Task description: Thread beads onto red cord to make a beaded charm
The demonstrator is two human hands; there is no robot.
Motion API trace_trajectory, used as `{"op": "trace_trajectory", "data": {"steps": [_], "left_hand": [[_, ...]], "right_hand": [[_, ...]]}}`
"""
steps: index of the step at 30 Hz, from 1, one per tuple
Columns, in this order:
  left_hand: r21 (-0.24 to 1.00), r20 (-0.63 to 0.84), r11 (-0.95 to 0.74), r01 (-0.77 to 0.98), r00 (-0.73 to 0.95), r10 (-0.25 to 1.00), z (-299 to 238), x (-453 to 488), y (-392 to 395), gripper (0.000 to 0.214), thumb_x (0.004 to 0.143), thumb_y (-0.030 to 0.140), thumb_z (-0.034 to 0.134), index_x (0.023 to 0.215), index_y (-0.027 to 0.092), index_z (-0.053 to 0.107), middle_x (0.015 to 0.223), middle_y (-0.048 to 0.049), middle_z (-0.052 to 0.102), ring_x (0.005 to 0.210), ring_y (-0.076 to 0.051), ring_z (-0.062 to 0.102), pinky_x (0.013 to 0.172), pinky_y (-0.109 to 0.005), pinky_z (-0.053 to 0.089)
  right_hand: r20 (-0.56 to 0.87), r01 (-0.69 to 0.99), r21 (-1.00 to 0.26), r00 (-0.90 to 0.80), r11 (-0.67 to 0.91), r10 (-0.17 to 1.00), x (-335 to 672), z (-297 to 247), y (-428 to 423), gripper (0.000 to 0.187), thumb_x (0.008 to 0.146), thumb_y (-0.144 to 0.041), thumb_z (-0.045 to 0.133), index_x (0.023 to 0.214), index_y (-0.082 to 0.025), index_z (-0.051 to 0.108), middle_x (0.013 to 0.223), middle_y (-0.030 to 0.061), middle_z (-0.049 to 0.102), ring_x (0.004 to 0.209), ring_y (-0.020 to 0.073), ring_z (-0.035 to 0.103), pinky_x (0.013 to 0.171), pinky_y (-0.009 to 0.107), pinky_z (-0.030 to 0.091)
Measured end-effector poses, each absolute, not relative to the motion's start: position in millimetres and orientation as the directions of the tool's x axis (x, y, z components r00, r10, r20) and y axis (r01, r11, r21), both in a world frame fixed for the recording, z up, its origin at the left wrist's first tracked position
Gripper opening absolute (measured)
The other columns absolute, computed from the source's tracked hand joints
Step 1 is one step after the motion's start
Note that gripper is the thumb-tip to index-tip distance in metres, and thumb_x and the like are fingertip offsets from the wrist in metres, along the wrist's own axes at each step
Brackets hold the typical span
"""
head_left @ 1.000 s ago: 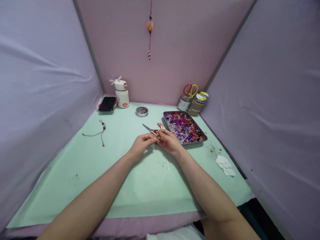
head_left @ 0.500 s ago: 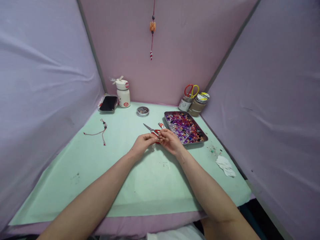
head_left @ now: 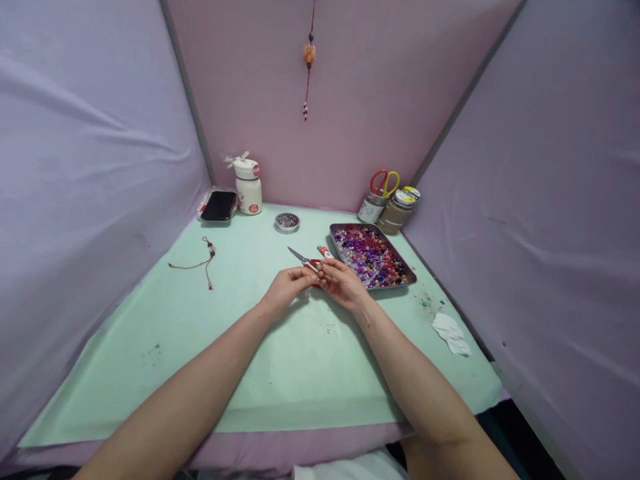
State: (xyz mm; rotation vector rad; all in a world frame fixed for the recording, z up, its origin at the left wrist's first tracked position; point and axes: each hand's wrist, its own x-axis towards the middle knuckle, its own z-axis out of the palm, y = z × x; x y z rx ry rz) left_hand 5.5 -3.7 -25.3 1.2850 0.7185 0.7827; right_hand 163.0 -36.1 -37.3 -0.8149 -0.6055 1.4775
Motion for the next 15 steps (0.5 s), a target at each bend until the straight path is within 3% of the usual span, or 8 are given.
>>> {"op": "trace_trajectory", "data": {"steps": [8,15], "left_hand": [[0.99,-0.028,0.1,-0.102,0.547,0.836,-24.8,5.6,-4.2,0.023,0.065,0.04,0.072,0.068,0.018,0.068,0.079,-0.0059,0.069,0.074,-0.017,0.056,0.073,-0.032,0.041],[0.991,-0.043,0.105,-0.088,0.528,0.848,-23.9,5.6,-4.4,0.02,0.064,0.036,0.072,0.066,0.017,0.067,0.076,-0.0041,0.067,0.07,-0.015,0.053,0.07,-0.03,0.039]], "right_hand": [[-0.117,-0.605,-0.792,0.03,-0.075,0.993,161.7,-36.0,-37.3,0.02,0.065,-0.02,0.08,0.078,-0.021,0.066,0.075,-0.0026,0.068,0.065,0.0074,0.059,0.053,0.017,0.045],[-0.099,-0.607,-0.792,0.025,-0.064,0.995,160.2,-33.2,-38.4,0.022,0.063,-0.02,0.081,0.078,-0.02,0.066,0.074,-0.0033,0.068,0.066,0.0069,0.058,0.057,0.018,0.044]]}}
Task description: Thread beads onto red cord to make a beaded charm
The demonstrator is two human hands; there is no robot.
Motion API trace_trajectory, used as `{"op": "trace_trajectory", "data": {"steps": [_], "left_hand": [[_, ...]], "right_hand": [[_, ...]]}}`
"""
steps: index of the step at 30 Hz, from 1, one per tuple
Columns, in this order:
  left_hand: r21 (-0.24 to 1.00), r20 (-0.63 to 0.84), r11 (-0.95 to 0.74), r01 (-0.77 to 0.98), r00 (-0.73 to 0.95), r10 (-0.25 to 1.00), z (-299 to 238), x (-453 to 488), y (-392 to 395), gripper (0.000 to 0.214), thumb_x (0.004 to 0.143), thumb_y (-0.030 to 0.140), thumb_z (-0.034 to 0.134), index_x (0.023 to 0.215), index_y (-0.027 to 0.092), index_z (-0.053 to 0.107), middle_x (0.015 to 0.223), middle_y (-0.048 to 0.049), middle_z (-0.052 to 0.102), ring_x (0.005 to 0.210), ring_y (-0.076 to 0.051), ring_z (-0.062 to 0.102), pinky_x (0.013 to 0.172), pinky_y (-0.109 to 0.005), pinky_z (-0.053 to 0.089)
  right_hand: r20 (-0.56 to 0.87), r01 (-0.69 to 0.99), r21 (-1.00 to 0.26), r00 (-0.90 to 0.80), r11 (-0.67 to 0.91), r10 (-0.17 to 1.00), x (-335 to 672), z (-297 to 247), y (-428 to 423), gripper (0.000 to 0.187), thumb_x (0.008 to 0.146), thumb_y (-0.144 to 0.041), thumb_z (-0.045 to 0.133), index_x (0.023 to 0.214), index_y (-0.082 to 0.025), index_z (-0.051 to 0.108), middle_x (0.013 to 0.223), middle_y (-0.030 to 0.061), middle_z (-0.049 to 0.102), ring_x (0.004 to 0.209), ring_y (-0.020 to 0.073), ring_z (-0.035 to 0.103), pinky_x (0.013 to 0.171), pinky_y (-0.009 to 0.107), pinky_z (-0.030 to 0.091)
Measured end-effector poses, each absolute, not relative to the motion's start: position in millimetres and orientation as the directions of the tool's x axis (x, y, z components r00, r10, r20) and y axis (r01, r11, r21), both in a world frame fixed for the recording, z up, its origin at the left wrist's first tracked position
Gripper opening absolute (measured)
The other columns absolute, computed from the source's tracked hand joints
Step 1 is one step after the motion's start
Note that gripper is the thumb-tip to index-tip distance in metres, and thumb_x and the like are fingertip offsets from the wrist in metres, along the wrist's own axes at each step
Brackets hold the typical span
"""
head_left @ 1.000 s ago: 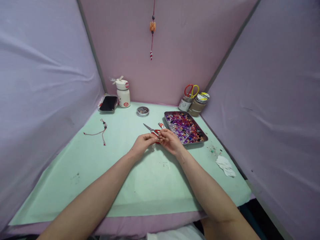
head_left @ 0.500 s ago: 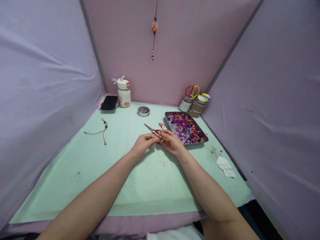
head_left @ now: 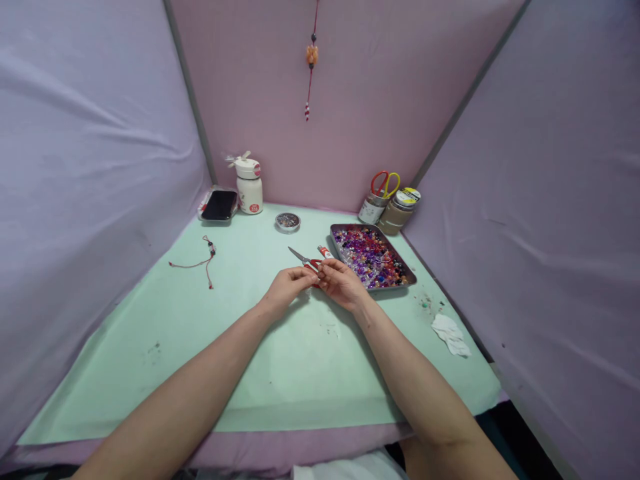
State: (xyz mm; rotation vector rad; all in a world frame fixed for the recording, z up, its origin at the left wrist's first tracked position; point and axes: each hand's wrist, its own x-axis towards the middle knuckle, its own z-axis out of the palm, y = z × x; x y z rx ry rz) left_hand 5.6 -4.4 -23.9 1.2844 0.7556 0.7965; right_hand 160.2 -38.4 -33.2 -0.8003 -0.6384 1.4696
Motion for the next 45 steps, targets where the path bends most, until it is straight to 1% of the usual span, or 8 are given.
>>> {"op": "trace_trajectory", "data": {"steps": [9,23,27,33,37,41,43,45], "left_hand": [[0.992,-0.052,0.104,-0.073,0.516,0.855,-24.8,6.5,-3.3,0.018,0.063,0.034,0.071,0.064,0.017,0.067,0.078,-0.0042,0.066,0.069,-0.014,0.052,0.068,-0.029,0.037],[0.992,-0.051,0.106,-0.075,0.524,0.85,-26.9,5.5,-3.0,0.018,0.065,0.034,0.07,0.064,0.016,0.065,0.075,-0.0035,0.063,0.067,-0.013,0.049,0.066,-0.029,0.035],[0.992,-0.055,0.104,-0.065,0.52,0.852,-26.2,5.7,-3.1,0.019,0.065,0.034,0.07,0.065,0.016,0.066,0.074,-0.0037,0.063,0.067,-0.013,0.049,0.066,-0.029,0.035],[0.994,-0.039,0.089,-0.069,0.531,0.847,-30.5,5.3,-0.9,0.018,0.066,0.034,0.07,0.067,0.016,0.066,0.079,-0.0037,0.064,0.07,-0.013,0.05,0.069,-0.028,0.036],[0.997,-0.011,0.051,-0.061,0.53,0.848,-32.6,5.0,-0.2,0.018,0.068,0.034,0.069,0.067,0.016,0.066,0.08,-0.0041,0.064,0.073,-0.014,0.052,0.072,-0.029,0.038],[0.999,0.028,-0.006,-0.043,0.538,0.843,-32.0,4.6,-0.4,0.019,0.07,0.035,0.067,0.068,0.017,0.066,0.08,-0.0042,0.065,0.075,-0.015,0.054,0.075,-0.031,0.04],[0.998,0.067,-0.058,-0.033,0.534,0.843,-31.7,4.5,-0.4,0.019,0.071,0.036,0.067,0.069,0.017,0.067,0.081,-0.0048,0.066,0.079,-0.017,0.056,0.079,-0.032,0.041],[0.993,0.111,-0.12,-0.018,0.529,0.841,-31.4,4.7,-0.3,0.018,0.072,0.035,0.066,0.069,0.017,0.068,0.083,-0.0053,0.067,0.082,-0.019,0.058,0.083,-0.034,0.041]], "right_hand": [[-0.084,-0.578,-0.814,0.032,-0.05,0.996,160.3,-32.1,-39.2,0.022,0.063,-0.022,0.081,0.078,-0.021,0.065,0.076,-0.003,0.068,0.069,0.0097,0.06,0.064,0.024,0.047],[-0.084,-0.584,-0.811,0.038,-0.046,0.996,161.7,-33.2,-38.3,0.022,0.062,-0.021,0.082,0.077,-0.02,0.066,0.077,-0.0032,0.067,0.069,0.0079,0.059,0.059,0.02,0.043],[-0.089,-0.587,-0.808,0.039,-0.049,0.995,161.9,-32.1,-38.5,0.021,0.062,-0.02,0.081,0.076,-0.02,0.067,0.074,-0.0039,0.066,0.066,0.0068,0.058,0.059,0.019,0.043],[-0.112,-0.568,-0.82,0.037,-0.071,0.993,162.0,-33.0,-38.6,0.022,0.06,-0.021,0.083,0.075,-0.019,0.068,0.074,-0.0032,0.067,0.065,0.0073,0.058,0.058,0.02,0.044],[-0.127,-0.557,-0.826,0.034,-0.087,0.991,162.4,-35.1,-37.7,0.022,0.06,-0.02,0.083,0.076,-0.019,0.069,0.077,-0.0021,0.068,0.066,0.0074,0.059,0.057,0.019,0.043],[-0.098,-0.51,-0.857,0.029,-0.069,0.995,162.4,-35.3,-38.3,0.024,0.061,-0.019,0.082,0.081,-0.02,0.069,0.085,-0.0004,0.069,0.073,0.0105,0.061,0.067,0.025,0.047],[-0.068,-0.473,-0.88,0.033,-0.044,0.997,162.5,-34.7,-39.1,0.024,0.061,-0.02,0.082,0.08,-0.02,0.068,0.083,-0.0006,0.068,0.073,0.0109,0.061,0.069,0.027,0.047],[-0.042,-0.411,-0.911,0.038,-0.023,0.998,163.0,-33.6,-40.2,0.021,0.062,-0.022,0.081,0.078,-0.02,0.068,0.077,-0.0016,0.066,0.065,0.0091,0.058,0.066,0.026,0.046]]}}
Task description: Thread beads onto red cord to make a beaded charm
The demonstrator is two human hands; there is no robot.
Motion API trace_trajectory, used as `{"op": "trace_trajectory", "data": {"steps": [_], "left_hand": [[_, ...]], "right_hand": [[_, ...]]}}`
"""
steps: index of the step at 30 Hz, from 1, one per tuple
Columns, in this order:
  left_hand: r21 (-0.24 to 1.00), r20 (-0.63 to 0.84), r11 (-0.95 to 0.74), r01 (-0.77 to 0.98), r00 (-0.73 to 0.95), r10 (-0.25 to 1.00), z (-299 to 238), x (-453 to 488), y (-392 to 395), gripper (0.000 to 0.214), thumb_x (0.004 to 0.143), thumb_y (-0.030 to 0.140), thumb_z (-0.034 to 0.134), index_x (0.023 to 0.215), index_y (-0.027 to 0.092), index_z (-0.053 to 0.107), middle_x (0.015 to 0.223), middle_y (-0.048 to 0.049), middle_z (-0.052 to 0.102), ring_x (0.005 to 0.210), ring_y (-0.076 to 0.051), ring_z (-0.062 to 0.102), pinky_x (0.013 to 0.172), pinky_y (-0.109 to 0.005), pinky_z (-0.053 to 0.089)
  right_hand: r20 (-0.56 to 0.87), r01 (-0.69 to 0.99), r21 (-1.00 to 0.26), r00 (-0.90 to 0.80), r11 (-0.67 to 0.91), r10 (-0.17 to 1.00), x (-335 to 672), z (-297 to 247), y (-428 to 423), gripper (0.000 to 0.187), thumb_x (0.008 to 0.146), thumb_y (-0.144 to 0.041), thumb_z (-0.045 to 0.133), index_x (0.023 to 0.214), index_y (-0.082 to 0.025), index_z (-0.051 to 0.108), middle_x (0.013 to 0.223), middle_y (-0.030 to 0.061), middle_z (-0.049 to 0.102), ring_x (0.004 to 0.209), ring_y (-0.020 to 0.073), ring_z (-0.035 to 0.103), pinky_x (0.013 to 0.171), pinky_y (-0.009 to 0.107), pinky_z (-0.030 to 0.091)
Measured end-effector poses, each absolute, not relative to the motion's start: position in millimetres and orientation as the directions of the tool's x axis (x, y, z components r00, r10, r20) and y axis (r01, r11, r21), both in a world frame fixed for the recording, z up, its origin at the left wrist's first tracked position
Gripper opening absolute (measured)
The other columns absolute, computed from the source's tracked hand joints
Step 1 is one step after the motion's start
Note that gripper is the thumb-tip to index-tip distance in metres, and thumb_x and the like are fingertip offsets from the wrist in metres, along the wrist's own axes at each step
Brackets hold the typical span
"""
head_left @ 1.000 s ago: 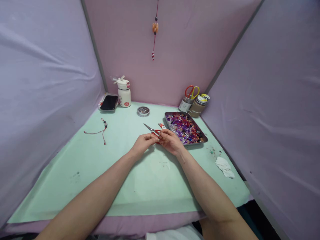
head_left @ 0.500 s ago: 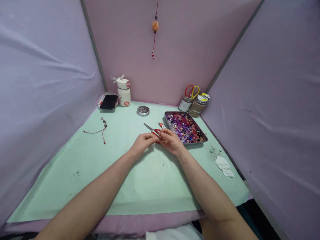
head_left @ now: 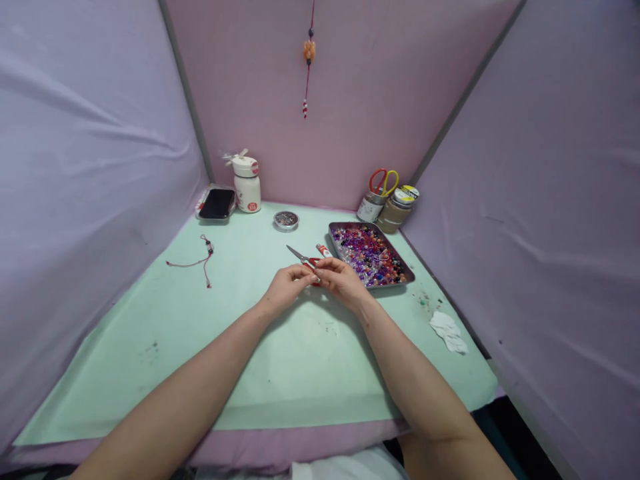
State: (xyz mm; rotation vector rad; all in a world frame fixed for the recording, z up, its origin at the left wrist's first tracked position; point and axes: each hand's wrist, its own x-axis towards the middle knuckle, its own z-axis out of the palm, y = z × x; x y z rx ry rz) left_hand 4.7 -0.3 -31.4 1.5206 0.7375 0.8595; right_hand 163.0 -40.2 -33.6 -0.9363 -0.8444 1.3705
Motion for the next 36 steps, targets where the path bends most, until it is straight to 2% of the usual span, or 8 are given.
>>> {"op": "trace_trajectory", "data": {"steps": [4,8,10,16,20,25,30,36], "left_hand": [[0.982,0.165,-0.188,-0.008,0.513,0.842,-28.7,5.5,-1.8,0.017,0.072,0.035,0.066,0.068,0.019,0.069,0.083,-0.0053,0.068,0.084,-0.02,0.059,0.085,-0.035,0.042],[0.98,0.186,-0.196,-0.028,0.465,0.866,-25.0,6.2,-3.7,0.017,0.073,0.035,0.066,0.068,0.019,0.07,0.083,-0.0055,0.068,0.086,-0.02,0.059,0.086,-0.034,0.042],[0.982,0.181,-0.185,-0.033,0.425,0.887,-25.0,6.5,-3.5,0.017,0.071,0.035,0.068,0.069,0.019,0.07,0.084,-0.0056,0.067,0.086,-0.02,0.059,0.086,-0.034,0.042],[0.991,0.13,-0.128,-0.029,0.352,0.927,-28.7,6.1,-1.2,0.023,0.07,0.041,0.07,0.071,0.018,0.07,0.086,-0.0053,0.065,0.082,-0.019,0.057,0.078,-0.031,0.043],[0.993,0.114,-0.117,-0.013,0.336,0.935,-26.3,4.9,-1.5,0.026,0.069,0.043,0.07,0.071,0.017,0.069,0.087,-0.0056,0.065,0.082,-0.019,0.057,0.078,-0.032,0.043],[0.989,0.108,-0.133,0.065,0.304,0.947,-25.5,4.7,-0.5,0.025,0.07,0.042,0.07,0.07,0.018,0.068,0.085,-0.0042,0.065,0.081,-0.018,0.055,0.078,-0.031,0.042],[0.988,0.059,-0.097,0.122,0.281,0.958,-31.1,3.0,3.3,0.028,0.07,0.045,0.07,0.074,0.018,0.069,0.088,-0.0034,0.064,0.078,-0.017,0.053,0.074,-0.028,0.043],[0.983,0.04,-0.084,0.163,0.257,0.966,-32.3,2.1,4.4,0.028,0.068,0.046,0.071,0.071,0.019,0.069,0.089,-0.004,0.065,0.076,-0.017,0.053,0.07,-0.027,0.045]], "right_hand": [[-0.022,-0.303,-0.953,0.03,-0.012,0.999,164.2,-28.3,-42.5,0.018,0.063,-0.026,0.08,0.075,-0.019,0.069,0.068,-0.0029,0.063,0.056,0.0068,0.051,0.062,0.025,0.043],[0.006,-0.305,-0.952,0.06,0.024,0.998,167.3,-19.6,-44.5,0.024,0.063,-0.032,0.079,0.082,-0.021,0.07,0.085,0.002,0.068,0.073,0.0123,0.059,0.07,0.028,0.045],[0.031,-0.261,-0.963,0.121,0.062,0.992,173.1,-13.5,-45.5,0.024,0.064,-0.033,0.077,0.084,-0.021,0.07,0.088,0.0021,0.068,0.072,0.012,0.058,0.067,0.028,0.044],[0.195,0.173,-0.974,0.303,0.148,0.933,218.7,17.6,-41.8,0.024,0.071,-0.033,0.069,0.089,-0.019,0.068,0.078,0.0,0.066,0.06,0.0092,0.051,0.061,0.024,0.041],[0.319,0.527,-0.84,0.284,0.131,0.904,255.8,28.6,-20.6,0.017,0.073,-0.028,0.062,0.083,-0.016,0.068,0.08,0.0026,0.069,0.069,0.0133,0.057,0.067,0.026,0.043],[0.22,0.856,-0.515,0.074,0.052,0.973,276.1,14.4,16.2,0.012,0.075,-0.017,0.06,0.078,-0.017,0.071,0.078,0.0029,0.071,0.07,0.0144,0.059,0.067,0.024,0.041],[0.08,0.98,-0.178,-0.078,0.091,0.994,272.1,1.5,37.2,0.021,0.077,-0.013,0.056,0.086,-0.02,0.073,0.094,0.0056,0.073,0.091,0.0197,0.062,0.078,0.027,0.039],[0.035,0.987,-0.129,-0.09,0.093,0.995,270.4,-6.6,46.3,0.022,0.078,-0.013,0.053,0.085,-0.02,0.073,0.097,0.0081,0.072,0.098,0.0236,0.06,0.087,0.035,0.033]]}}
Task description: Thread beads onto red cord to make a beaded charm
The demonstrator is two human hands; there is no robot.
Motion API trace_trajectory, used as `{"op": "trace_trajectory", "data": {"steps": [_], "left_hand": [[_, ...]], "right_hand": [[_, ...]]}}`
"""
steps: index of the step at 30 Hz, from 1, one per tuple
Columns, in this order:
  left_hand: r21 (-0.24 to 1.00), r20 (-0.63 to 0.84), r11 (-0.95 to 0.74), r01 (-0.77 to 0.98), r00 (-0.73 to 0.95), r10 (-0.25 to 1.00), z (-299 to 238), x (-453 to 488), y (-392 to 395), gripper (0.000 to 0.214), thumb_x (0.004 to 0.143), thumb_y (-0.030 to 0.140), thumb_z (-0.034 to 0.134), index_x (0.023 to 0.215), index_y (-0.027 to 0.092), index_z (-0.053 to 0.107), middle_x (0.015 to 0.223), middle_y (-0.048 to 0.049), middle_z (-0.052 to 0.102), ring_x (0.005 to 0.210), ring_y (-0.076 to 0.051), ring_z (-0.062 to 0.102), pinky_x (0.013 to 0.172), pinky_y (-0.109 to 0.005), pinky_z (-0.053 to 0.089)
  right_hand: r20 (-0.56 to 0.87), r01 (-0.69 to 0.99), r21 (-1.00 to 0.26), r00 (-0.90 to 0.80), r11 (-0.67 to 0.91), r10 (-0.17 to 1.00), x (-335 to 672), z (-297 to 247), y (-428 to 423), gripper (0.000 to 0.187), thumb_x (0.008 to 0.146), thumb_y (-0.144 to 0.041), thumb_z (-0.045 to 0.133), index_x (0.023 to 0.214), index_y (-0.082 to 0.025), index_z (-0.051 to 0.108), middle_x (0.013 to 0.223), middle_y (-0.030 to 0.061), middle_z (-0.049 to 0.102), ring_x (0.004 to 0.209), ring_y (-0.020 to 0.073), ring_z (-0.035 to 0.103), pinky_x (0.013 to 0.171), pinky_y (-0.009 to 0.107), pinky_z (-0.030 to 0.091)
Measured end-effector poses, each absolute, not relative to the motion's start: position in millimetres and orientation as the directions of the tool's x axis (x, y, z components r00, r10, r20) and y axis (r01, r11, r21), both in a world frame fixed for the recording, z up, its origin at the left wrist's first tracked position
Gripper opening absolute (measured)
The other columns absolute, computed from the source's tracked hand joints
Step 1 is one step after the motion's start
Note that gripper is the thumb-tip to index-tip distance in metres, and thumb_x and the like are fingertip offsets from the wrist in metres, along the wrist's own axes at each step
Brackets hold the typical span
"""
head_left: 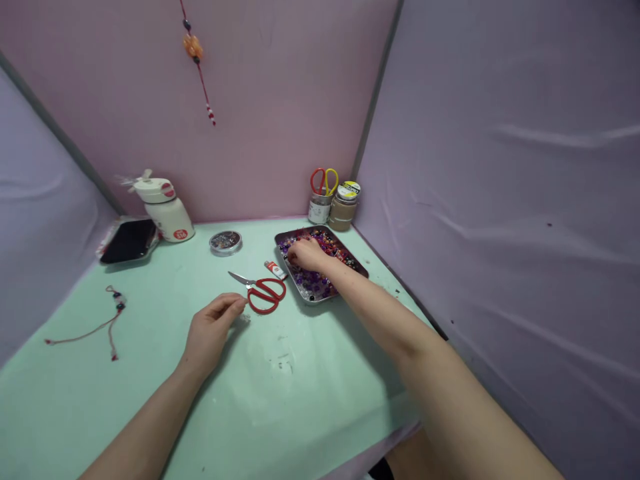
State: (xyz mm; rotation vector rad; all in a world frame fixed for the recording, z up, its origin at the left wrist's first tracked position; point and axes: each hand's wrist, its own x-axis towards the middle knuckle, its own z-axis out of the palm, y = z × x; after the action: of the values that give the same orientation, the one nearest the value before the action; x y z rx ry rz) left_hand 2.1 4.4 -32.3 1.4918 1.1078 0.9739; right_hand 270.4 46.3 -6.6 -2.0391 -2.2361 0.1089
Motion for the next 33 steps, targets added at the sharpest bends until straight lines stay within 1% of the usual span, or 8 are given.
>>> {"op": "trace_trajectory", "data": {"steps": [11,14,15,19,23,25,28,33], "left_hand": [[0.989,0.051,-0.085,0.121,0.262,0.964,-30.1,3.9,3.0,0.025,0.069,0.044,0.072,0.071,0.019,0.069,0.088,-0.0033,0.065,0.078,-0.016,0.054,0.07,-0.026,0.045],[0.992,0.064,-0.091,0.087,0.279,0.958,-29.2,4.2,1.9,0.025,0.072,0.043,0.07,0.072,0.019,0.069,0.083,-0.0029,0.064,0.076,-0.015,0.053,0.071,-0.026,0.044],[0.993,0.07,-0.093,0.072,0.281,0.957,-29.3,4.3,1.8,0.025,0.072,0.044,0.07,0.071,0.018,0.068,0.082,-0.003,0.064,0.075,-0.015,0.052,0.07,-0.027,0.043],[0.998,0.054,-0.057,0.002,0.271,0.961,-29.6,4.4,1.9,0.028,0.069,0.046,0.072,0.072,0.018,0.069,0.078,-0.0021,0.063,0.07,-0.014,0.052,0.066,-0.027,0.042],[0.994,0.104,-0.094,-0.05,0.295,0.95,-28.3,4.4,1.4,0.028,0.07,0.045,0.071,0.072,0.018,0.069,0.078,-0.0023,0.064,0.072,-0.014,0.053,0.07,-0.027,0.042],[0.992,0.124,-0.114,-0.051,0.294,0.948,-27.2,4.1,1.3,0.027,0.07,0.045,0.071,0.072,0.018,0.068,0.079,-0.0023,0.064,0.072,-0.015,0.054,0.071,-0.028,0.042],[0.992,0.129,-0.124,-0.033,0.3,0.945,-25.6,3.4,1.8,0.027,0.07,0.045,0.071,0.071,0.018,0.068,0.076,-0.0022,0.064,0.071,-0.015,0.054,0.071,-0.028,0.042],[0.992,0.127,-0.126,-0.024,0.318,0.94,-23.6,2.9,1.6,0.029,0.068,0.046,0.071,0.073,0.018,0.07,0.075,-0.0035,0.065,0.075,-0.017,0.056,0.073,-0.029,0.042]], "right_hand": [[0.033,0.99,-0.112,-0.078,0.081,0.996,266.2,-6.5,44.1,0.015,0.077,-0.017,0.055,0.081,-0.017,0.069,0.099,0.0113,0.07,0.1,0.0261,0.058,0.085,0.036,0.033],[0.148,0.98,-0.194,-0.025,0.054,0.989,263.9,6.3,36.2,0.017,0.076,-0.017,0.051,0.082,-0.017,0.067,0.096,0.0092,0.069,0.093,0.0226,0.058,0.079,0.032,0.036],[0.241,0.952,-0.299,0.01,0.065,0.971,260.6,11.9,31.4,0.016,0.075,-0.017,0.051,0.081,-0.017,0.066,0.092,0.0075,0.069,0.088,0.0202,0.058,0.076,0.031,0.037],[0.435,0.647,-0.726,0.171,0.233,0.884,226.7,27.0,0.4,0.009,0.072,-0.018,0.052,0.075,-0.019,0.06,0.07,-0.001,0.06,0.065,0.0126,0.051,0.066,0.026,0.038],[0.313,0.174,-0.947,0.306,0.27,0.899,176.4,13.0,-29.9,0.004,0.068,-0.022,0.059,0.071,-0.021,0.057,0.066,-0.0029,0.056,0.062,0.0114,0.049,0.061,0.025,0.039],[0.183,-0.045,-0.977,0.331,0.209,0.926,159.3,-1.0,-36.3,0.01,0.066,-0.025,0.065,0.072,-0.021,0.058,0.065,-0.0036,0.056,0.06,0.0102,0.048,0.061,0.025,0.04],[0.001,-0.367,-0.924,0.278,0.107,0.961,150.4,-17.2,-37.2,0.021,0.061,-0.028,0.074,0.075,-0.021,0.06,0.068,-0.0037,0.057,0.06,0.0092,0.05,0.063,0.026,0.044],[-0.048,-0.504,-0.862,0.184,0.053,0.982,155.3,-22.1,-36.8,0.027,0.06,-0.032,0.081,0.079,-0.021,0.065,0.073,-0.0021,0.06,0.066,0.0095,0.053,0.063,0.025,0.043]]}}
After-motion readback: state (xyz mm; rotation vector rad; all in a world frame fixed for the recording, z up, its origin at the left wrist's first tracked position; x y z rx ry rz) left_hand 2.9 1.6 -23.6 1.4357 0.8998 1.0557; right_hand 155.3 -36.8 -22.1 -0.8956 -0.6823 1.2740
